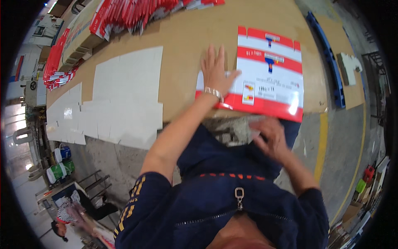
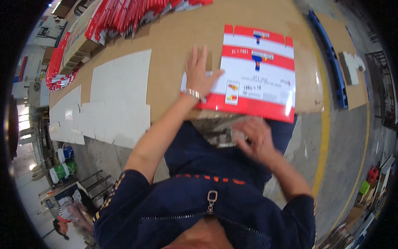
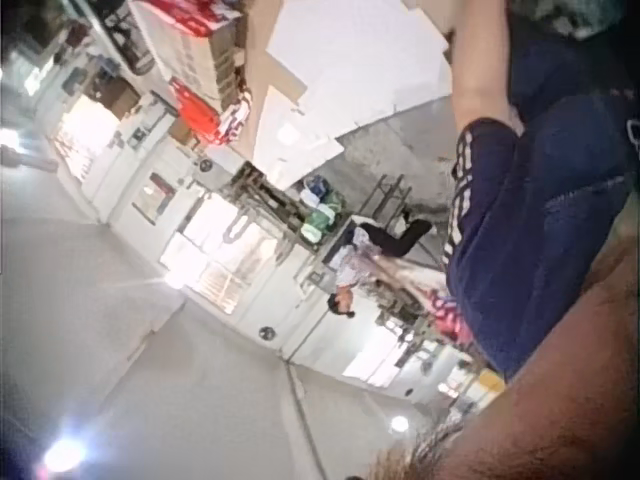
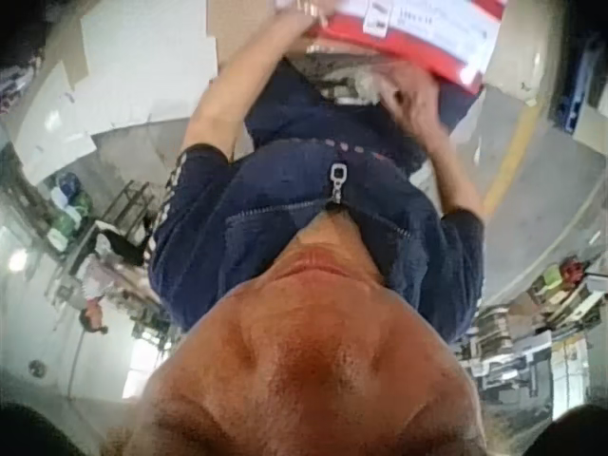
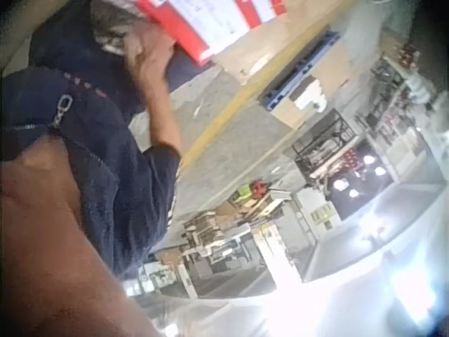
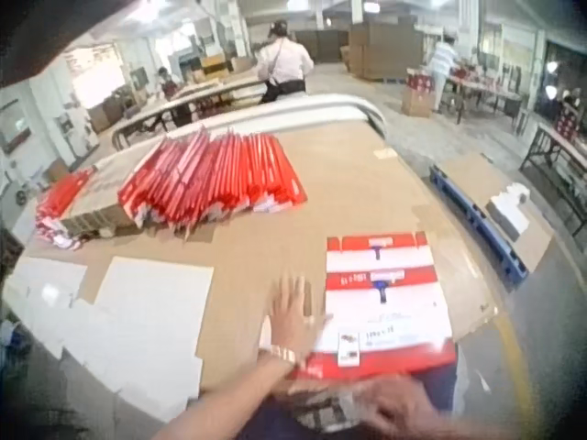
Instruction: The person repeatedly folds flat cardboard pieces into rectangular boxes. They place a red and white printed insert into each box, fold the cardboard flaps to form the structure, and then move the finished box to a growing stack on the table. The process is continuous and repetitive throughout the clip.
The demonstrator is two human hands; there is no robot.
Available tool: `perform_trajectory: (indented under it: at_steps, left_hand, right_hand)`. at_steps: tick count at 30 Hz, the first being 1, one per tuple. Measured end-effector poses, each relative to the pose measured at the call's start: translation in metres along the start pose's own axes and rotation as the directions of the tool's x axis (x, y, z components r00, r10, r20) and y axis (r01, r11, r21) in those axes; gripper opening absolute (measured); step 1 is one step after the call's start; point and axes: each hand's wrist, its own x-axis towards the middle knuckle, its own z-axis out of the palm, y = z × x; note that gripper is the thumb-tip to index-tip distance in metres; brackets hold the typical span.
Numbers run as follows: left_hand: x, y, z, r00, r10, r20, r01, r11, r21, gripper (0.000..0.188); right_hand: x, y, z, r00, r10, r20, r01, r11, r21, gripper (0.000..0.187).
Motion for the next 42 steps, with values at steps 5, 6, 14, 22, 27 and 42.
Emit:
perform_trajectory:
  at_steps: [5,6,14,22,27,42]
  left_hand:
    - [-0.103,0.044,0.017,0.955,0.121,0.272,0.105,0.719,-0.687,0.094]
    - [-0.119,0.056,0.003,0.936,0.172,0.308,0.07,0.766,-0.639,0.092]
    - [-0.138,-0.059,-0.123,0.999,0.048,0.011,-0.049,0.95,0.31,0.094]
    - [-0.207,-0.098,-0.147,0.824,-0.556,-0.106,0.513,0.656,0.554,0.099]
    - [-0.233,-0.105,-0.156,0.9,-0.42,-0.119,0.419,0.756,0.503,0.086]
    - [-0.21,0.006,-0.166,0.977,0.164,-0.133,-0.134,0.968,0.212,0.051]
  right_hand:
    - [-0.052,-0.03,0.042,0.571,0.743,0.35,-0.479,-0.044,0.877,0.053]
    - [-0.051,-0.024,0.04,0.506,0.823,0.257,-0.437,-0.012,0.899,0.049]
    - [0.039,0.218,-0.184,0.737,0.637,-0.226,-0.614,0.771,0.17,0.05]
    - [0.433,0.334,-0.115,0.836,0.539,-0.1,-0.481,0.809,0.338,0.05]
    - [0.48,0.263,-0.016,0.968,0.222,-0.119,-0.177,0.935,0.307,0.041]
    - [0.13,-0.041,0.074,0.858,-0.513,0.009,0.51,0.855,0.09,0.022]
